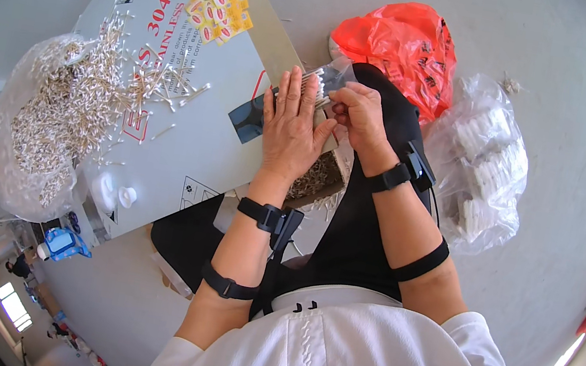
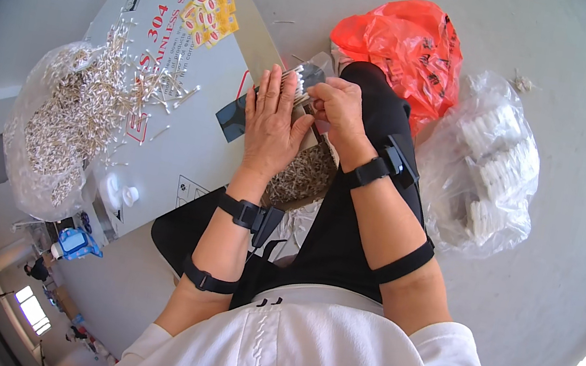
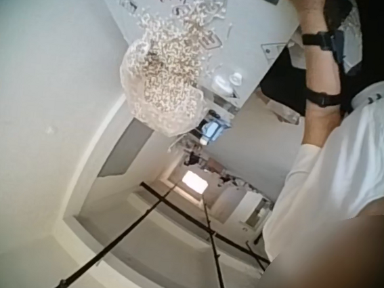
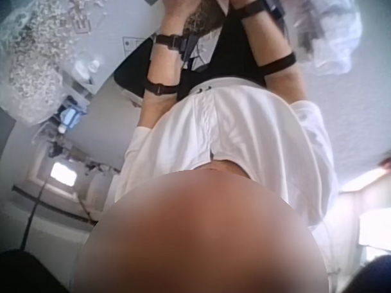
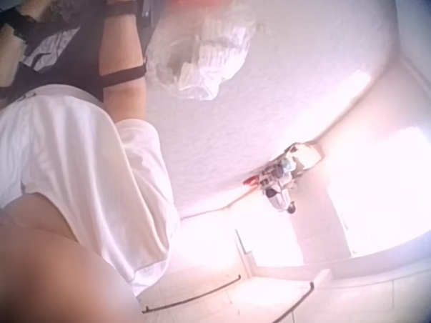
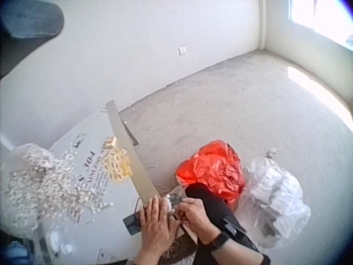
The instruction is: Hand-packaging a set of small wooden sticks into labeled plastic sleeves.
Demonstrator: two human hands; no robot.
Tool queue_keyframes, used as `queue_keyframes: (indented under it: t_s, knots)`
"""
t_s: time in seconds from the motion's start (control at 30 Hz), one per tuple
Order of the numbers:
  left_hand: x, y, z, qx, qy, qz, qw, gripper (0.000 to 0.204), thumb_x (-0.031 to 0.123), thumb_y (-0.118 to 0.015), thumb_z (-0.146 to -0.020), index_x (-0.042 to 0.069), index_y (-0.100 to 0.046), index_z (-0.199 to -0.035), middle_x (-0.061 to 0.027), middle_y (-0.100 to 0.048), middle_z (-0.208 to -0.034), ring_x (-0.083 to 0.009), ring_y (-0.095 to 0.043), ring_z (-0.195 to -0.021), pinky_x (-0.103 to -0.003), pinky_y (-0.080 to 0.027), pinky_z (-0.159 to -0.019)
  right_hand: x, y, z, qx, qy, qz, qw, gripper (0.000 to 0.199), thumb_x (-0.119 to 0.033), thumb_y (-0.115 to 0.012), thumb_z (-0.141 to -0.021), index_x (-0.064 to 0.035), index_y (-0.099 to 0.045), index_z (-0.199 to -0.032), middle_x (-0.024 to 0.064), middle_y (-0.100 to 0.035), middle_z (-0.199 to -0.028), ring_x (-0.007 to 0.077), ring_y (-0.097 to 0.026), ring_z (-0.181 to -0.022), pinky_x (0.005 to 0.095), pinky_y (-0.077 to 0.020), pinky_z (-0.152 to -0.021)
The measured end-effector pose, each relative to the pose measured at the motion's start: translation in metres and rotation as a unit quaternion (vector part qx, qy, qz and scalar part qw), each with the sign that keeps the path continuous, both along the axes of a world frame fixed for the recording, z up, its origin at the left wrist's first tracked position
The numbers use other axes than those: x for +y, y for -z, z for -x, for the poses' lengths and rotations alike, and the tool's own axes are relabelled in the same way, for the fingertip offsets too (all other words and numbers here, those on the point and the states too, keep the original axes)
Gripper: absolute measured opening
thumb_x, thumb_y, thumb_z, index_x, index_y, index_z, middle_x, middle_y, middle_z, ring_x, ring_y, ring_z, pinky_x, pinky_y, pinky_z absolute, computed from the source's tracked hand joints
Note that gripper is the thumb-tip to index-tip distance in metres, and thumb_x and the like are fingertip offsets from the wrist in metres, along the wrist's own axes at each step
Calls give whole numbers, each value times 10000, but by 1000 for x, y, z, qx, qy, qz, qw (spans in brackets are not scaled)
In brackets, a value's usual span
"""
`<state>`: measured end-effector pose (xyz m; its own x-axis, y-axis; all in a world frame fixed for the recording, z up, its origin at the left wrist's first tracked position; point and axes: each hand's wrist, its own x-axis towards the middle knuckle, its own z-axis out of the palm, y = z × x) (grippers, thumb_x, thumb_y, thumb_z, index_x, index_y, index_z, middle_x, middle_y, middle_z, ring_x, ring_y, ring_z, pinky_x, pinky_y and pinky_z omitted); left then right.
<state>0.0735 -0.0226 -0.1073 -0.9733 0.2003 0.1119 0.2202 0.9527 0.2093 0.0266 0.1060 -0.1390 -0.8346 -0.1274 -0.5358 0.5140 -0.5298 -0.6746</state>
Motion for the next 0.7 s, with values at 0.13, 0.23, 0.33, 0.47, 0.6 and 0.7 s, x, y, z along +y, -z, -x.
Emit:
queue_keyframes:
  t_s: [0.13, 0.23, 0.33, 0.47, 0.6, 0.7]
  knots:
    - [-14, -5, 1, -19, 33, 12, 999, 700, 504, -471, -877, 113, -290, -1429, -159, -239, -1483, -340, -216, -1369, -506, -148, -1097, -1, -4, 5, -19, -18, -17, 1000, 178, -55, -662, -754, -80, -550, -618, -20, -488, -561, 49, -433, -450, 185, -311, -399]
    - [-17, -6, 4, -6, 53, 15, 998, 680, 500, -493, -865, 135, -327, -1414, -150, -272, -1470, -320, -250, -1359, -507, -161, -1094, -2, -3, 5, -15, -44, -35, 998, 141, -67, -668, -752, -88, -574, -649, -25, -503, -577, 53, -459, -462, 174, -341, -410]
    - [-16, -6, 4, 0, 55, 11, 998, 660, 486, -496, -868, 131, -343, -1404, -150, -287, -1463, -315, -261, -1355, -500, -162, -1096, -5, -2, 7, -21, -38, -45, 998, 115, -52, -666, -719, -64, -579, -645, -18, -494, -558, 56, -435, -444, 192, -302, -396]
    - [-21, -2, 4, 2, 40, -83, 996, 558, 398, -525, -879, 129, -410, -1354, -153, -309, -1450, -321, -261, -1353, -492, -172, -1093, -6, -4, 7, -24, -27, -29, 999, 78, -20, -639, -679, -39, -580, -632, -7, -488, -534, 66, -416, -424, 214, -269, -380]
    - [-24, 4, 6, 81, 4, -216, 973, 376, 239, -607, -832, 112, -560, -1182, -139, -432, -1333, -348, -354, -1265, -476, -195, -1088, -5, 3, 8, -7, -56, -40, 998, 78, -29, -639, -703, -67, -591, -654, -16, -514, -575, 63, -464, -455, 182, -325, -398]
    - [-12, -5, 14, 102, -6, -207, 973, 260, 123, -658, -757, 114, -616, -1013, -100, -521, -1122, -327, -446, -1098, -453, -286, -1018, -3, 6, 7, -5, -51, -38, 998, 82, -27, -637, -704, -64, -590, -648, -17, -515, -575, 64, -463, -450, 180, -323, -399]
